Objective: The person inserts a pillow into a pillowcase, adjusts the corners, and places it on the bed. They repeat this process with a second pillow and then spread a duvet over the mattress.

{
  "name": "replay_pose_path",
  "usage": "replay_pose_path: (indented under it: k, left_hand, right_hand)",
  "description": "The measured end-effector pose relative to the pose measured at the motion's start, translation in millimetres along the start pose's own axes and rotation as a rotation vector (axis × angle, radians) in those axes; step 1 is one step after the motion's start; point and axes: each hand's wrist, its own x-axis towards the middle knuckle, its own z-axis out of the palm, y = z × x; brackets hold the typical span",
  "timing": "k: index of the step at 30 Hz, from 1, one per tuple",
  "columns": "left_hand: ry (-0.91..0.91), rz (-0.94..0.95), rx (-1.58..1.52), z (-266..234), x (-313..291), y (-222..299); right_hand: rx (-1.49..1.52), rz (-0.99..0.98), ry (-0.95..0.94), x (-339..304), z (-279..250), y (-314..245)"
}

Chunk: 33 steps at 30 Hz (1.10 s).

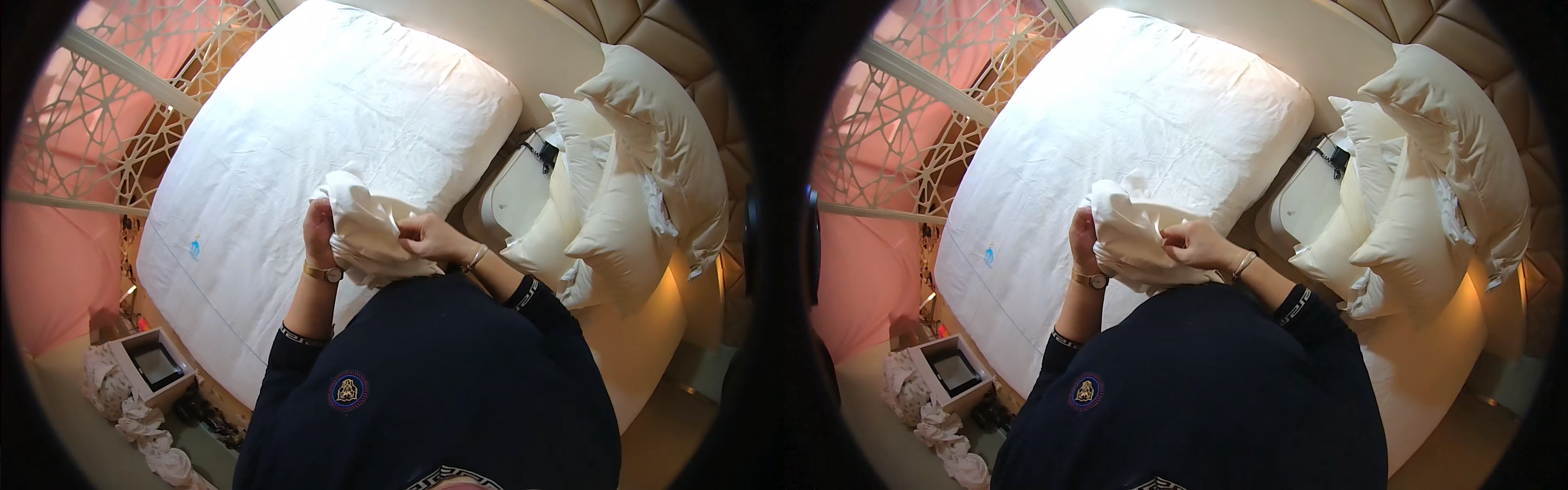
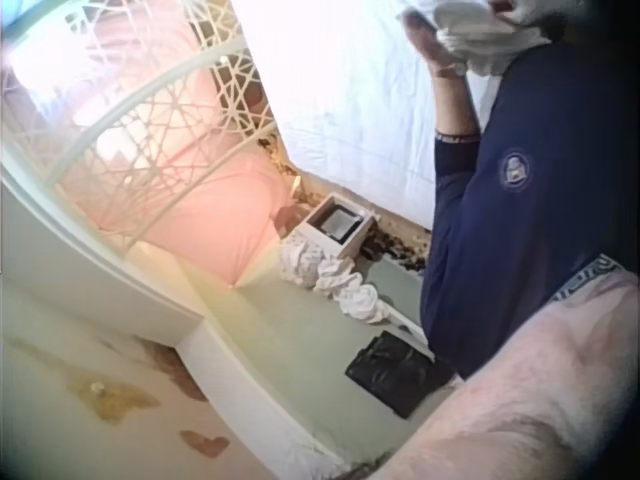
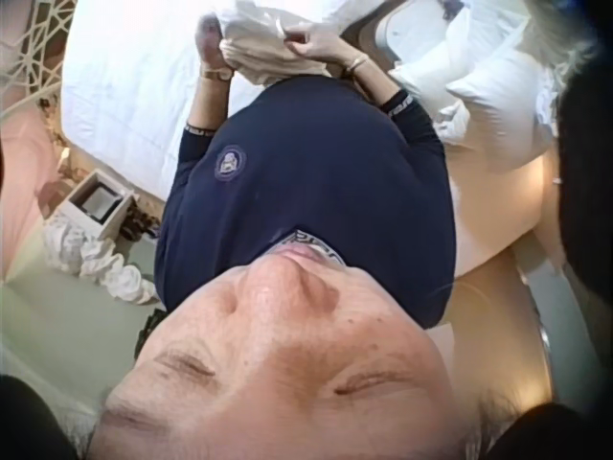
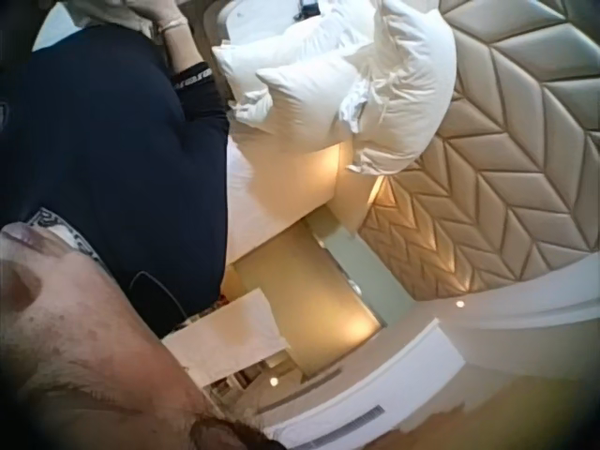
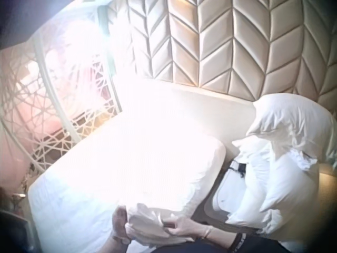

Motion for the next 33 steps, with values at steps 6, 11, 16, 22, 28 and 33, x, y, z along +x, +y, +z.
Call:
replay_pose_path:
  k: [6, 11, 16, 22, 28, 33]
  left_hand:
    - [0.251, 0.163, 0.302, -7, -9, -19]
    - [0.212, -0.042, 0.604, 35, -2, -13]
    - [0.340, 0.156, 0.885, 16, -24, -27]
    - [-0.005, 0.488, 1.396, 21, -24, -69]
    - [-0.318, 0.261, 0.430, -57, -11, -81]
    - [-0.344, 0.083, 0.751, -29, -21, -64]
  right_hand:
    - [0.665, 0.012, -0.021, 6, 18, 1]
    - [0.691, -0.081, 0.519, -3, 2, 13]
    - [0.184, -0.145, 0.846, -9, -33, -19]
    - [-0.124, -0.325, 0.540, 9, 5, -37]
    - [0.378, -0.264, 0.375, 18, 36, -51]
    - [0.497, -0.055, 0.165, 11, 42, -2]
